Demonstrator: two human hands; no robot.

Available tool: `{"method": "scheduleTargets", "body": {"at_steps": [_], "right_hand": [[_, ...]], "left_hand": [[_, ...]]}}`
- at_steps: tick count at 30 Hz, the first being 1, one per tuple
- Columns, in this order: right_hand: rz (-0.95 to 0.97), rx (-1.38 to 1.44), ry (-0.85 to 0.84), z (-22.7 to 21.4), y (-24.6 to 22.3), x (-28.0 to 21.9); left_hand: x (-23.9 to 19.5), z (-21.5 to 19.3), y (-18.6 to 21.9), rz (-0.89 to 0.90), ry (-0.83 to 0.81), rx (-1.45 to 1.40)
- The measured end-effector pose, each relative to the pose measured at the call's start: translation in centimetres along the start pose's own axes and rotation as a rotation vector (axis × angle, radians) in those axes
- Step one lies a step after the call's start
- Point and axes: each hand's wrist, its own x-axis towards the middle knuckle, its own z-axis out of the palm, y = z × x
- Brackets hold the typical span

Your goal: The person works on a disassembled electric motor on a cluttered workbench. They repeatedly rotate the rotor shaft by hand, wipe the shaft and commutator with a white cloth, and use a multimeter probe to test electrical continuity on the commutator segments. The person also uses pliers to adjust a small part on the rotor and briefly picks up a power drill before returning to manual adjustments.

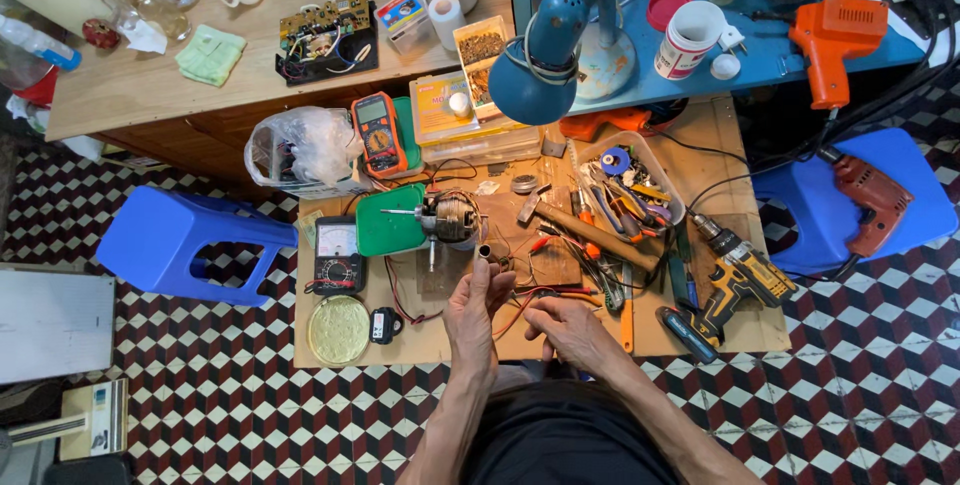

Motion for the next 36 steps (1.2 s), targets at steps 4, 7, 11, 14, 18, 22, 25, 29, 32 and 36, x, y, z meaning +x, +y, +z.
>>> {"method": "scheduleTargets", "body": {"at_steps": [4,7,11,14,18,22,25,29,32,36], "right_hand": [[0.031,0.014,0.013,-0.3,1.7,-0.8],[0.036,0.061,0.002,-0.4,2.4,-0.8],[0.017,0.080,0.016,0.0,2.5,-0.1],[-0.008,0.074,0.026,-0.3,2.4,0.1],[0.048,0.081,0.058,-0.7,2.1,0.1],[0.006,0.006,0.018,-1.2,2.2,0.0],[0.072,0.065,0.050,-1.1,2.6,0.2],[0.114,0.115,0.035,-0.4,2.4,0.9],[0.133,0.093,0.010,0.1,2.2,1.0],[0.145,0.033,-0.067,1.5,1.8,1.8]], "left_hand": [[-0.9,0.5,-0.6,-0.130,-0.097,-0.151],[-1.1,1.3,0.0,-0.270,-0.205,-0.411],[-0.8,1.7,1.3,-0.377,-0.249,-0.655],[-0.3,1.8,1.6,-0.387,-0.290,-0.689],[0.1,1.3,0.6,-0.425,-0.254,-0.537],[-0.7,-0.9,-0.2,-0.411,-0.282,-0.263],[-1.0,-3.4,-0.4,-0.377,-0.240,-0.165],[-0.4,-6.6,0.0,-0.303,-0.121,-0.019],[0.0,-8.5,0.2,-0.215,-0.045,-0.029],[0.2,-10.7,1.0,-0.121,0.100,-0.021]]}}
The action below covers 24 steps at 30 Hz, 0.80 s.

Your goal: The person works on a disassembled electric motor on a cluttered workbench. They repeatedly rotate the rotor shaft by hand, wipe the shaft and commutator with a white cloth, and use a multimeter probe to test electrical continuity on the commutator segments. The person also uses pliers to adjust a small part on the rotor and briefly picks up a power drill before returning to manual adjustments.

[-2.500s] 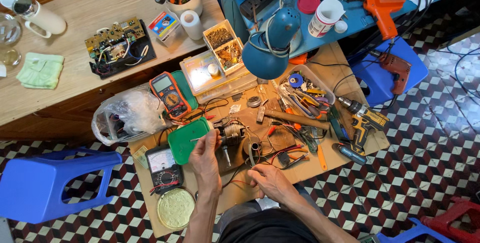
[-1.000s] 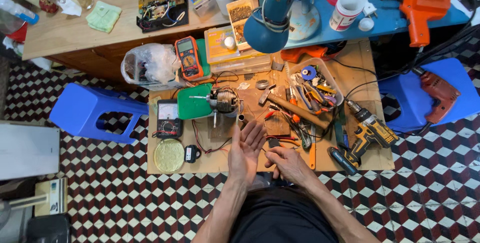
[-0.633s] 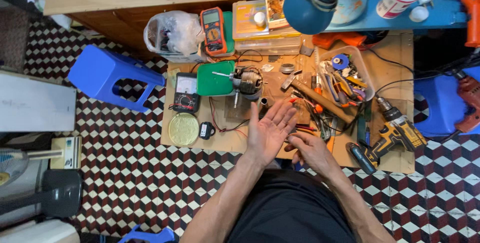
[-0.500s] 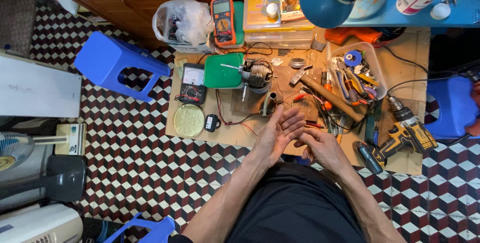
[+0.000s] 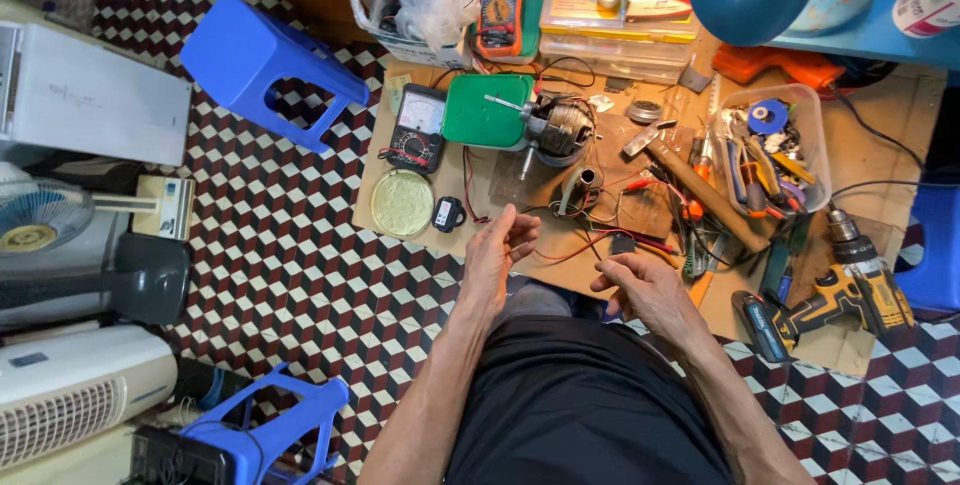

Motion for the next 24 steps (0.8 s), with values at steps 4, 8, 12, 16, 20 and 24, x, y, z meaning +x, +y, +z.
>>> {"method": "scheduleTargets", "body": {"at_steps": [4,8,12,16,20,24], "right_hand": [[-0.042,-0.082,-0.068,1.3,0.3,0.6],[-0.041,-0.092,-0.070,2.2,0.0,0.7],[-0.026,-0.045,0.005,3.4,-1.1,1.7],[-0.018,0.057,0.087,5.6,-2.4,2.9],[-0.047,0.139,0.133,8.3,-3.2,4.4],[-0.005,0.143,0.169,10.4,-3.0,5.6]], "left_hand": [[1.1,-1.1,0.6,0.051,0.126,0.075],[3.4,-1.5,0.9,0.114,0.134,0.237],[6.9,-2.1,1.3,0.001,0.060,0.338],[9.5,-2.9,1.8,-0.052,-0.050,0.406],[11.1,-3.7,2.2,-0.154,-0.149,0.520],[12.6,-4.6,2.8,-0.180,-0.305,0.463]]}}
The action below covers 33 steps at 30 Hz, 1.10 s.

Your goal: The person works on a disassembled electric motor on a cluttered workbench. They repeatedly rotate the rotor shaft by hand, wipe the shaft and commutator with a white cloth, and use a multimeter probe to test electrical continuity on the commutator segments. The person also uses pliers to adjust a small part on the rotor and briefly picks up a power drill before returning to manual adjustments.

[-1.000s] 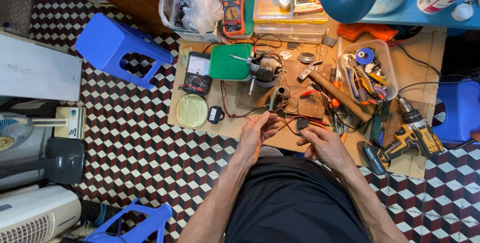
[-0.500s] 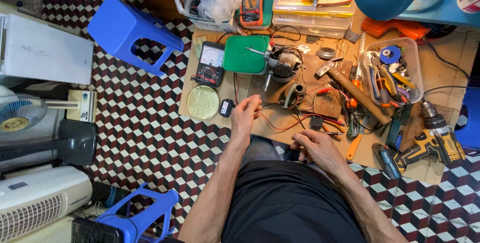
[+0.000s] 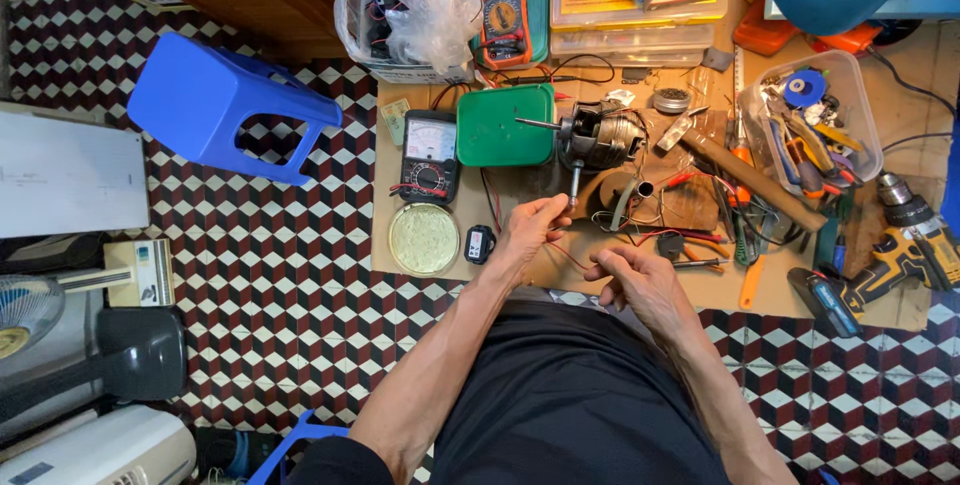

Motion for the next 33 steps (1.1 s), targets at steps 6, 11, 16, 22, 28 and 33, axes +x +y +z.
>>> {"method": "scheduleTargets", "body": {"at_steps": [6,11,16,22,28,33], "right_hand": [[-0.071,0.017,0.002,1.5,-0.3,1.0],[-0.092,-0.130,0.075,2.3,-3.4,2.2],[-0.129,-0.190,0.166,2.9,-5.1,3.2],[-0.090,-0.060,0.136,3.7,-4.9,4.9],[-0.026,-0.091,0.119,4.0,-4.0,6.1],[-0.058,-0.008,0.081,3.8,-3.0,7.4]], "left_hand": [[1.1,-0.9,1.0,-0.029,-0.089,0.101],[0.5,-1.1,2.1,-0.032,-0.068,0.166],[0.9,-1.5,2.8,-0.043,0.042,0.031],[3.5,-2.1,3.9,0.034,0.172,-0.249],[5.7,-1.6,4.5,0.084,0.148,-0.485],[6.3,-1.2,5.2,0.072,0.201,-0.497]]}}
